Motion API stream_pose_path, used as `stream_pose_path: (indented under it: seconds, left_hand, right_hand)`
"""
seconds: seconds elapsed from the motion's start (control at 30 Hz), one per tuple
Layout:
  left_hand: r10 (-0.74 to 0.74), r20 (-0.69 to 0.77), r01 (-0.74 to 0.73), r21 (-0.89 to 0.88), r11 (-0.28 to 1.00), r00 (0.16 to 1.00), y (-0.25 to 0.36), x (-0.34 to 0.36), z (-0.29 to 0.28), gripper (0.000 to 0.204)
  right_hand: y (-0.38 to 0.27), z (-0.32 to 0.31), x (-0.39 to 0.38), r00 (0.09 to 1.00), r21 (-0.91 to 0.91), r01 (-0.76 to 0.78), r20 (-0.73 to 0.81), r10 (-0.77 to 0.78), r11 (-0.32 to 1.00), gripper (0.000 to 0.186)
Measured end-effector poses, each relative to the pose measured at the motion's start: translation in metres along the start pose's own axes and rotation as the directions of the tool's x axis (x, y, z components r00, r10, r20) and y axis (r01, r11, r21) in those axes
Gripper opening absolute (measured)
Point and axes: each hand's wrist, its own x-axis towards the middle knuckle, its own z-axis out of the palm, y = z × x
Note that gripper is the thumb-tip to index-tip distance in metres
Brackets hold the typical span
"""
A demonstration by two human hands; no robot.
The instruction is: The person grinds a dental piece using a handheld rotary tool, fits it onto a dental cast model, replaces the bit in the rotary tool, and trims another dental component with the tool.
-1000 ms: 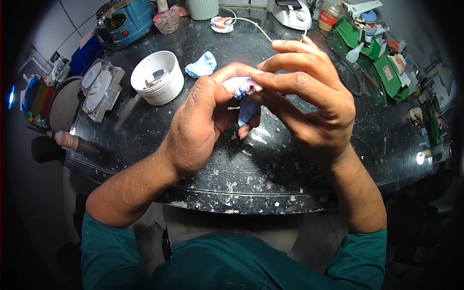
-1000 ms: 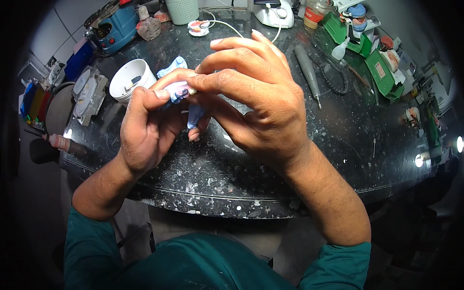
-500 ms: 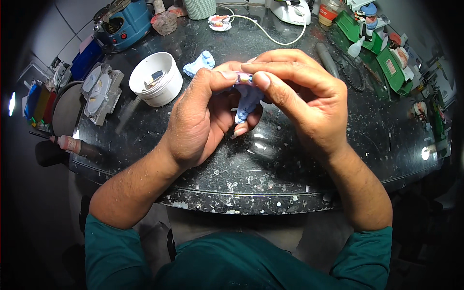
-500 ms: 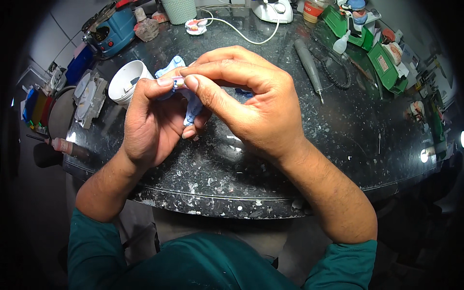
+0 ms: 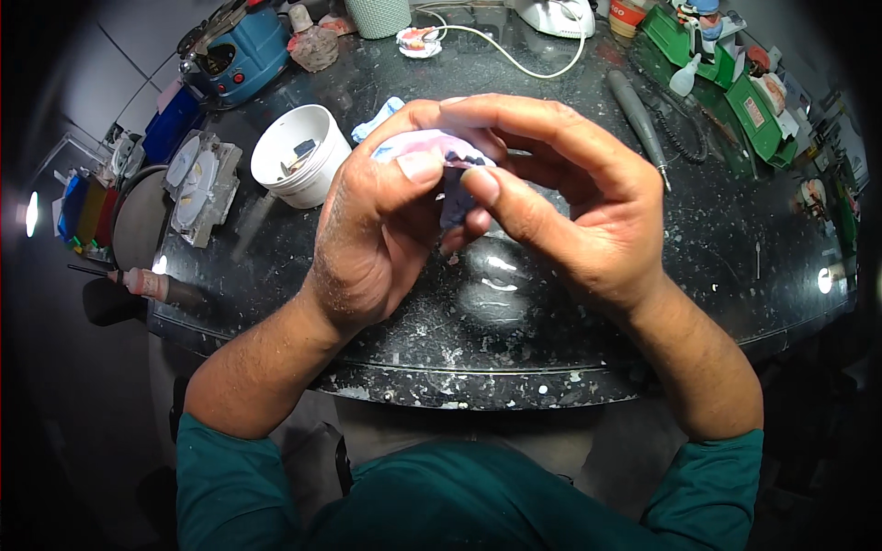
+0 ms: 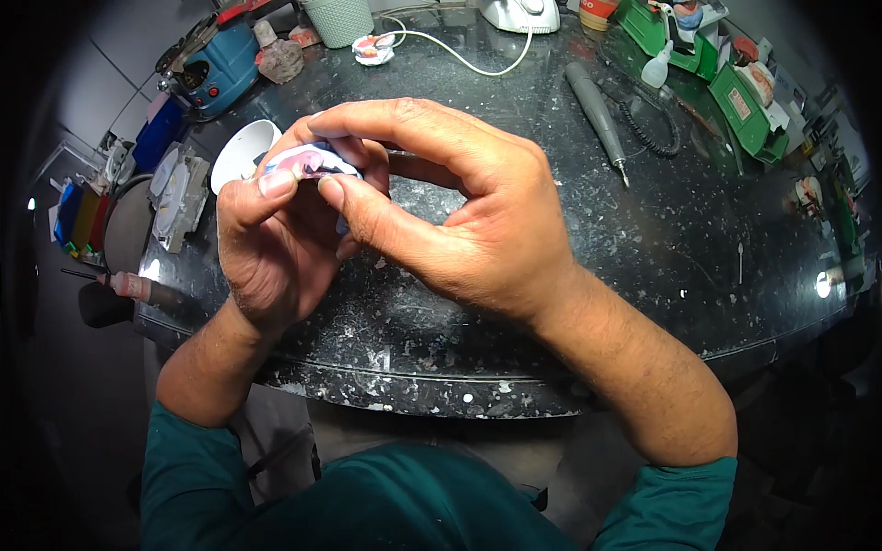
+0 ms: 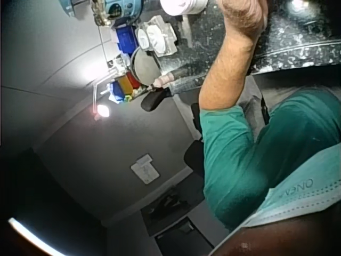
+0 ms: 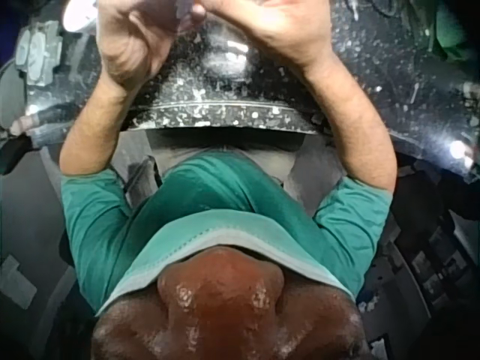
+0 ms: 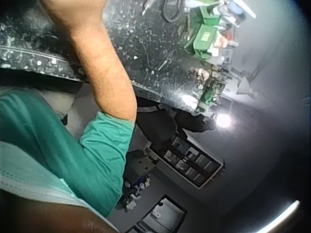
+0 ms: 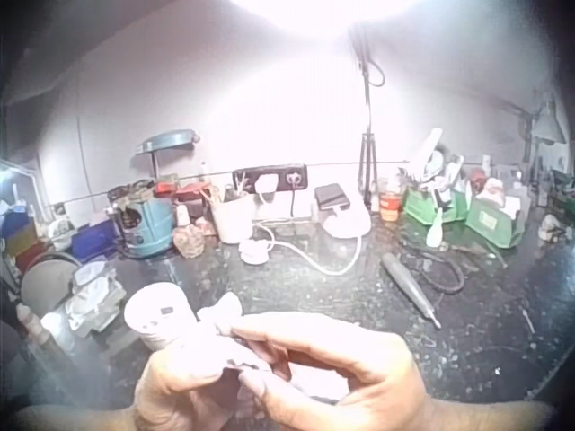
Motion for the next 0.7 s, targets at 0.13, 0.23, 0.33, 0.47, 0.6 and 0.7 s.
stream_pose_path:
  seconds: [0.13, 0.23, 0.33, 0.47, 0.6, 0.7]
  left_hand:
    - [0.016, -0.016, -0.015, 0.019, 1.000, 1.000, 0.0003, -0.0013, 0.0031, 0.042]
    - [0.038, -0.045, -0.036, 0.052, 0.998, 0.998, -0.0001, -0.0015, 0.0034, 0.043]
    - [0.027, -0.046, -0.026, 0.034, 0.999, 0.999, -0.0009, -0.0013, 0.0015, 0.042]
    - [0.007, -0.036, -0.005, 0.032, 0.999, 0.999, -0.0008, -0.0019, -0.0009, 0.043]
    - [-0.023, -0.044, 0.025, 0.048, 0.999, 0.999, 0.0007, -0.0028, -0.0007, 0.044]
    - [-0.041, -0.053, 0.044, 0.060, 0.997, 0.998, 0.0016, -0.0025, 0.0012, 0.045]
  right_hand:
    - [-0.0010, 0.0009, 0.0010, 0.999, 0.003, 0.043, 0.011, -0.043, 0.999, 0.035]
    - [-0.0004, 0.0046, 0.0007, 0.996, 0.243, -0.069, -0.033, 0.079, 0.968, 0.032]
    - [0.0004, 0.0056, 0.0003, 0.998, 0.206, -0.047, -0.033, 0.055, 0.977, 0.029]
    - [0.0001, 0.0057, -0.0012, 0.999, 0.156, -0.019, -0.032, 0.024, 0.988, 0.029]
    - [-0.0020, 0.0067, -0.0013, 0.999, 0.166, -0.024, -0.035, 0.030, 0.986, 0.027]
    - [-0.0039, 0.0070, -0.0010, 0.998, 0.115, -0.012, -0.054, 0.019, 0.993, 0.025]
